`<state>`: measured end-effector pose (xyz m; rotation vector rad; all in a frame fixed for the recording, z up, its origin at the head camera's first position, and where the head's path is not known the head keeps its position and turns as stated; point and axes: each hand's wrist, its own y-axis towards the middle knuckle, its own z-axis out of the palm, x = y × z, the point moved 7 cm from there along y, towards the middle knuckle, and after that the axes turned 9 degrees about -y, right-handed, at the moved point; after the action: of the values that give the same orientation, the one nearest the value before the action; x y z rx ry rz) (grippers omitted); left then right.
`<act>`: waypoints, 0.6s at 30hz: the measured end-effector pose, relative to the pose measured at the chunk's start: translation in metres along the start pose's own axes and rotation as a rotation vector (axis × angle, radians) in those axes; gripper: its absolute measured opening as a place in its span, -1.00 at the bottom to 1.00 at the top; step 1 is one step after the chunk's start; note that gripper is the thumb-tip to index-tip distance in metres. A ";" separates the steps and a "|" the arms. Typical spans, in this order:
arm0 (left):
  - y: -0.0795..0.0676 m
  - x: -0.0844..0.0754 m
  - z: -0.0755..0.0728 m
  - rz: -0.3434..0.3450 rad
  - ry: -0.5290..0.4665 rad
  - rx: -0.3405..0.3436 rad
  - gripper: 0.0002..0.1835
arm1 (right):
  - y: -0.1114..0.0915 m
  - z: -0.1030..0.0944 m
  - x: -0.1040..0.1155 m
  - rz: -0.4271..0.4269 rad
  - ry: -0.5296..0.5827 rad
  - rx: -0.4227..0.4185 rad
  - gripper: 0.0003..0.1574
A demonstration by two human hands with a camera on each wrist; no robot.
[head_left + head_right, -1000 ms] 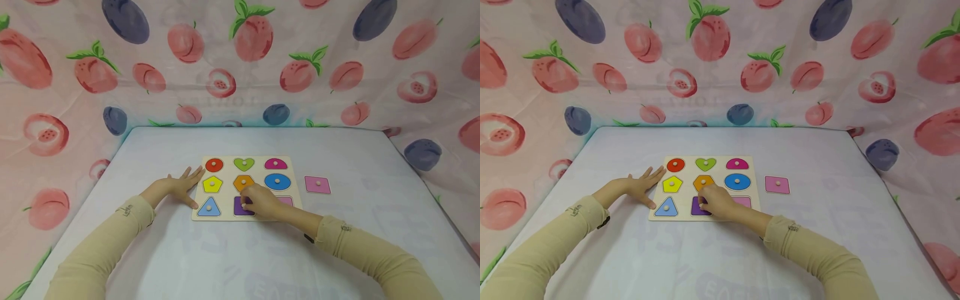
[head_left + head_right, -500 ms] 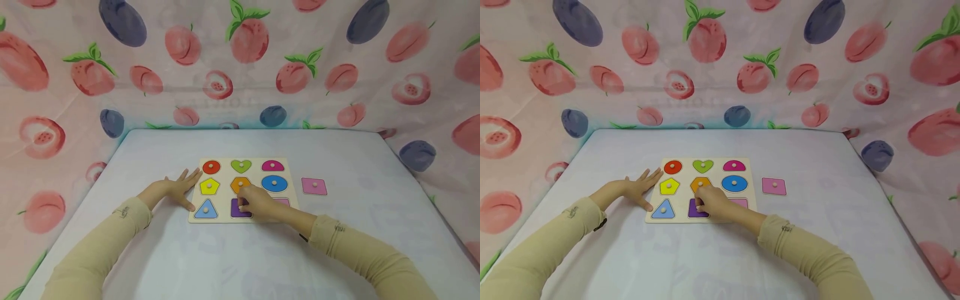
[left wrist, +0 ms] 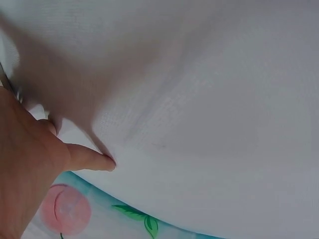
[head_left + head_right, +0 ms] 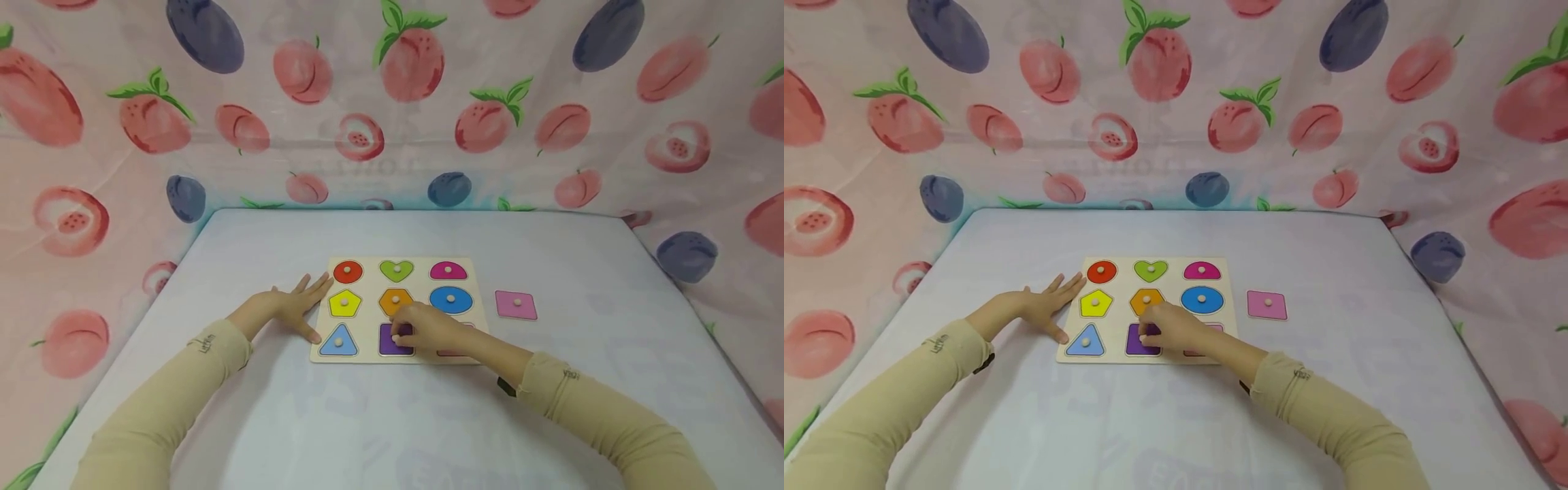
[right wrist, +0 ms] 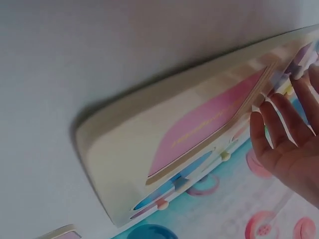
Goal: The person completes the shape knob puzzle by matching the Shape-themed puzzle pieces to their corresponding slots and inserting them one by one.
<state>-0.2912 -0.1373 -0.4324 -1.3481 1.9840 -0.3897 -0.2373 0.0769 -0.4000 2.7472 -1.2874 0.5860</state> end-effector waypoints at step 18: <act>-0.001 0.002 -0.001 0.034 -0.039 -0.029 0.36 | -0.033 -0.015 -0.014 0.010 0.022 0.059 -0.72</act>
<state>-0.2922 -0.1396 -0.4319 -1.3282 1.9848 -0.3177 -0.2255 0.1118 -0.3874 2.7741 -1.3014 0.6640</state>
